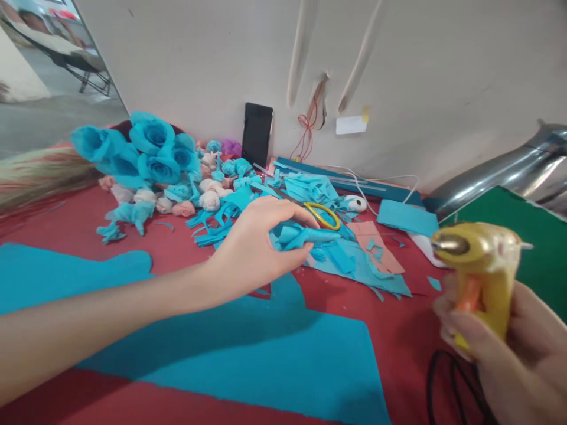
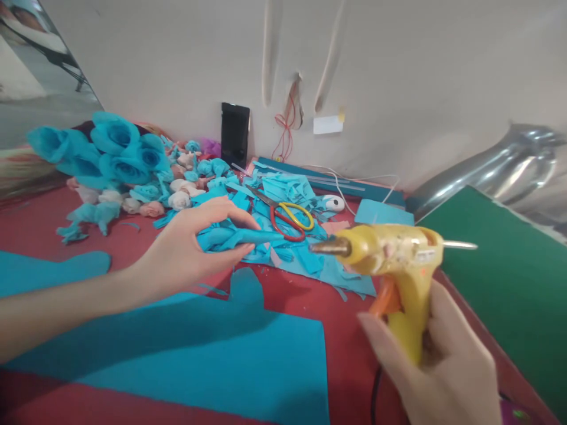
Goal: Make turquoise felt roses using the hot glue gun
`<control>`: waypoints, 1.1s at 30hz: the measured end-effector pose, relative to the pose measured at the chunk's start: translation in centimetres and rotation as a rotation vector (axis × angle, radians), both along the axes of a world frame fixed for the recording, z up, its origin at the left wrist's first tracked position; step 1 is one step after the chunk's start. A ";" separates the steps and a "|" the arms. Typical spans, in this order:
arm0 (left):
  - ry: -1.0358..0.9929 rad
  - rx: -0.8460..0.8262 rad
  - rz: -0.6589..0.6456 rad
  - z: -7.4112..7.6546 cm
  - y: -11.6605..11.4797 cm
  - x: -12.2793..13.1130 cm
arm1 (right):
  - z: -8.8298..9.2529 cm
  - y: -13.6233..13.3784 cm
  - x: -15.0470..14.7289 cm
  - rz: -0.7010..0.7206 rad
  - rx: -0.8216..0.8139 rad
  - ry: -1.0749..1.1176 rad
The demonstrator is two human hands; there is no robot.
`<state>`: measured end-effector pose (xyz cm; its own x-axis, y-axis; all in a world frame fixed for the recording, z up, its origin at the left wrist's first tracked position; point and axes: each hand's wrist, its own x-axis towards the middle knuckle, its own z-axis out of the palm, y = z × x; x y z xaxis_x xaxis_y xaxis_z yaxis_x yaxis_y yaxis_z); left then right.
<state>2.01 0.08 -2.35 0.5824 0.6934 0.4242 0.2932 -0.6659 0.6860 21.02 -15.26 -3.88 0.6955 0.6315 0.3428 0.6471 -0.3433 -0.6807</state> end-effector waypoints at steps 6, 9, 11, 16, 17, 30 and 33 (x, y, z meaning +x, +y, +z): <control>0.014 0.104 -0.034 0.5 -1.0 -0.2 | 0.2 0.4 -1.9 0.009 -0.015 -0.255; 0.033 0.121 -0.042 0.5 -1.1 -0.5 | -0.2 0.6 -1.7 -0.009 -0.033 -0.375; 0.029 0.129 -0.048 0.4 -1.2 -0.7 | -0.5 0.7 -1.6 -0.021 -0.040 -0.440; 0.031 0.127 -0.041 0.3 -1.3 -0.8 | -1.0 0.9 -1.7 -0.027 -0.047 -0.440; 0.036 0.128 -0.041 0.3 -1.4 -0.7 | -1.0 0.8 -1.8 -0.032 -0.049 -0.438; 0.018 0.148 -0.071 0.4 -1.4 -0.7 | -1.1 0.6 -1.2 -0.001 -0.041 -0.489; 0.033 0.140 -0.063 0.4 -1.4 -0.6 | -1.0 0.7 -1.3 -0.015 -0.048 -0.476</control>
